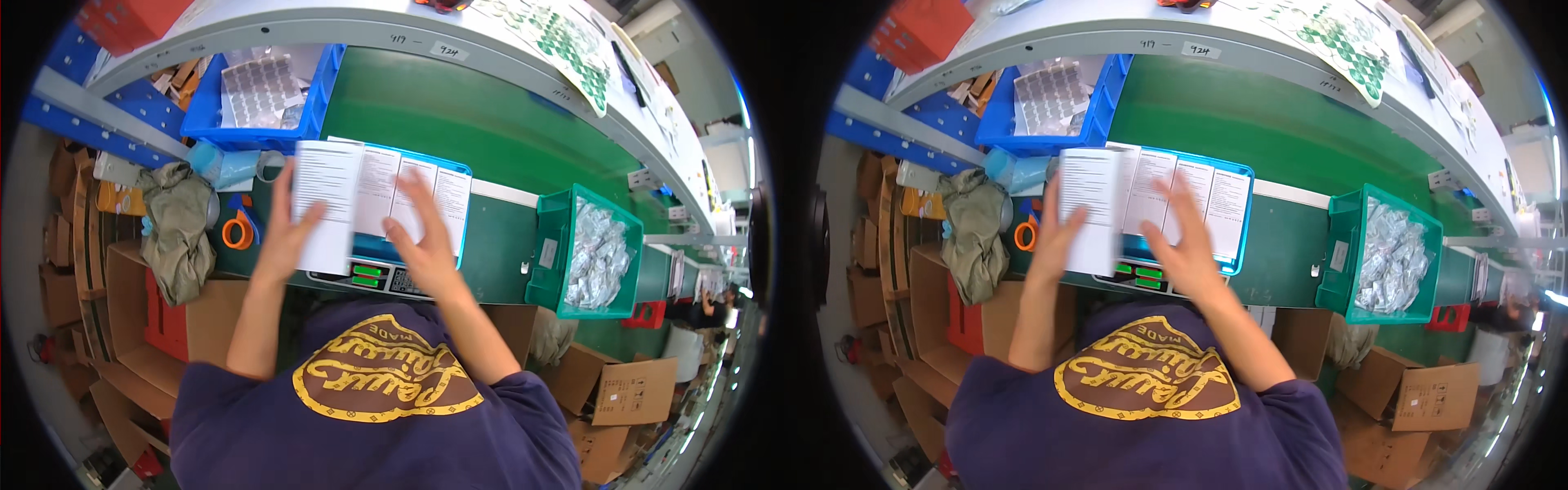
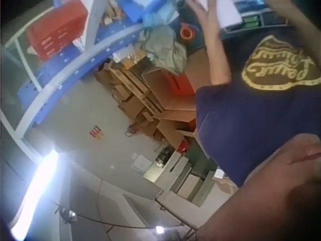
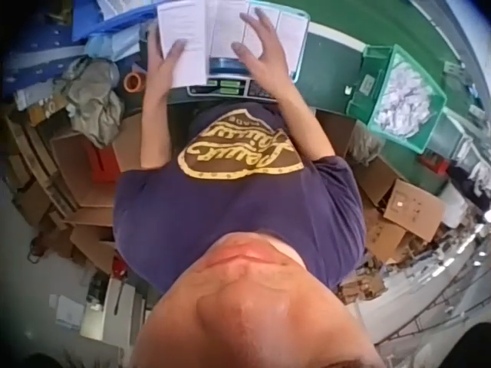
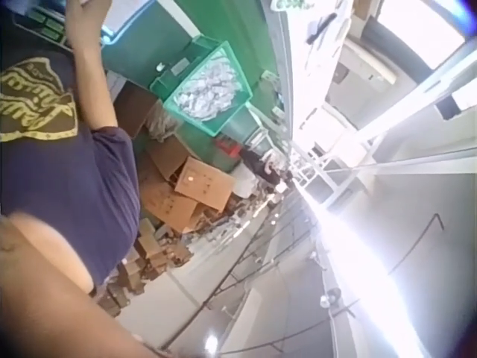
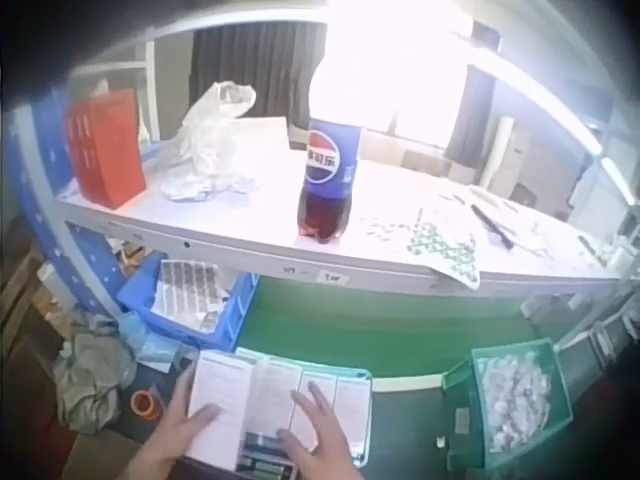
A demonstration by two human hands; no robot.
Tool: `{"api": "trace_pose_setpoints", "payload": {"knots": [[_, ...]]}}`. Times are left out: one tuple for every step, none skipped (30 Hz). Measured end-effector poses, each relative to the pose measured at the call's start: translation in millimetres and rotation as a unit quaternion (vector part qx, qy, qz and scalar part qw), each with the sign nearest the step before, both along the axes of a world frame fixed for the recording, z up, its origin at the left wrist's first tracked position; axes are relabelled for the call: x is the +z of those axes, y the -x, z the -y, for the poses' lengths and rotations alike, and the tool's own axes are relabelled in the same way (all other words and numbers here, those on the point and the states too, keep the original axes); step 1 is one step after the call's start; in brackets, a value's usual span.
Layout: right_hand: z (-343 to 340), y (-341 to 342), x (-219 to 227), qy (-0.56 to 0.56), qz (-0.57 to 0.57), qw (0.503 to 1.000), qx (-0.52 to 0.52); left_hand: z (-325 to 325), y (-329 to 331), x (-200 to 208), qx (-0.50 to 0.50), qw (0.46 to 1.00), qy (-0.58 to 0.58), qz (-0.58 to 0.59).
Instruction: Packing small packaged items from a bin into individual white boxes, weighing them on a scale, and then organizing the boxes into a larger cardboard shipping carton.
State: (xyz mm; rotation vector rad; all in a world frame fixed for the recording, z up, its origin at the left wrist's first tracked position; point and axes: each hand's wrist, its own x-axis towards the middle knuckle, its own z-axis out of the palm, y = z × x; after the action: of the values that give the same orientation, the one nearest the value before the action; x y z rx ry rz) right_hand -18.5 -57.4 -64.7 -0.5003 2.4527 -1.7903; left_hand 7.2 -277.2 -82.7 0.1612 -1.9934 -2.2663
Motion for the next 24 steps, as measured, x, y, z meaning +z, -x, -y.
{"api": "trace_pose_setpoints", "payload": {"knots": [[-14, 9, -10, -0.145, -0.084, 0.984, -0.061, 26, 2, 2, 0.016, 0.998, 0.032, 0.043], [-40, 25, -29, -0.245, -0.121, 0.954, -0.122, 54, 7, -9, 0.030, 0.997, 0.033, 0.066], [-59, 35, -47, -0.255, -0.042, 0.952, -0.163, 75, 17, -24, 0.046, 0.995, 0.033, 0.087], [-75, 39, -59, -0.264, 0.040, 0.941, -0.207, 84, 26, -27, 0.029, 0.990, 0.066, 0.120], [-84, 42, -64, -0.260, 0.042, 0.941, -0.212, 92, 34, -41, 0.015, 0.988, 0.100, 0.119], [-89, 44, -65, -0.203, 0.125, 0.961, -0.140, 96, 43, -53, 0.000, 0.984, 0.132, 0.117], [-93, 45, -69, -0.141, 0.205, 0.966, -0.065, 97, 51, -66, -0.011, 0.983, 0.147, 0.114], [-91, 42, -80, -0.163, 0.141, 0.970, -0.108, 92, 60, -73, -0.033, 0.980, 0.152, 0.120], [-95, 43, -86, -0.161, 0.146, 0.969, -0.117, 89, 69, -78, -0.055, 0.978, 0.156, 0.128], [-99, 45, -91, -0.202, 0.156, 0.959, -0.127, 92, 75, -81, -0.084, 0.974, 0.152, 0.143], [-103, 51, -95, -0.244, 0.169, 0.945, -0.138, 92, 85, -82, -0.096, 0.972, 0.153, 0.147], [-104, 52, -93, -0.220, 0.181, 0.950, -0.129, 93, 86, -80, -0.128, 0.956, 0.224, 0.142], [-107, 57, -87, -0.217, 0.205, 0.946, -0.125, 96, 89, -79, -0.161, 0.933, 0.292, 0.136], [-106, 58, -78, -0.212, 0.231, 0.942, -0.116, 107, 94, -77, -0.182, 0.834, 0.517, 0.057], [-111, 60, -81, -0.206, 0.237, 0.942, -0.121, 104, 97, -69, -0.190, 0.833, 0.517, 0.059], [-112, 54, -81, -0.205, 0.244, 0.940, -0.125, 99, 99, -61, -0.208, 0.865, 0.446, 0.100], [-112, 55, -81, -0.204, 0.247, 0.939, -0.126, 96, 104, -55, -0.220, 0.891, 0.372, 0.139], [-111, 55, -80, -0.203, 0.250, 0.938, -0.126, 93, 106, -52, -0.224, 0.890, 0.373, 0.139], [-111, 54, -77, -0.202, 0.251, 0.938, -0.130, 91, 107, -50, -0.235, 0.879, 0.375, 0.177], [-110, 52, -73, -0.191, 0.253, 0.938, -0.143, 89, 105, -48, -0.243, 0.868, 0.375, 0.214], [-111, 52, -70, -0.180, 0.254, 0.937, -0.155, 88, 105, -51, -0.221, 0.877, 0.376, 0.203], [-113, 52, -73, -0.180, 0.254, 0.937, -0.157, 92, 109, -59, -0.223, 0.877, 0.375, 0.202], [-112, 51, -78, -0.178, 0.233, 0.943, -0.154, 94, 116, -61, -0.253, 0.875, 0.366, 0.190], [-113, 50, -80, -0.176, 0.213, 0.949, -0.151, 95, 123, -62, -0.282, 0.873, 0.357, 0.178]]}}
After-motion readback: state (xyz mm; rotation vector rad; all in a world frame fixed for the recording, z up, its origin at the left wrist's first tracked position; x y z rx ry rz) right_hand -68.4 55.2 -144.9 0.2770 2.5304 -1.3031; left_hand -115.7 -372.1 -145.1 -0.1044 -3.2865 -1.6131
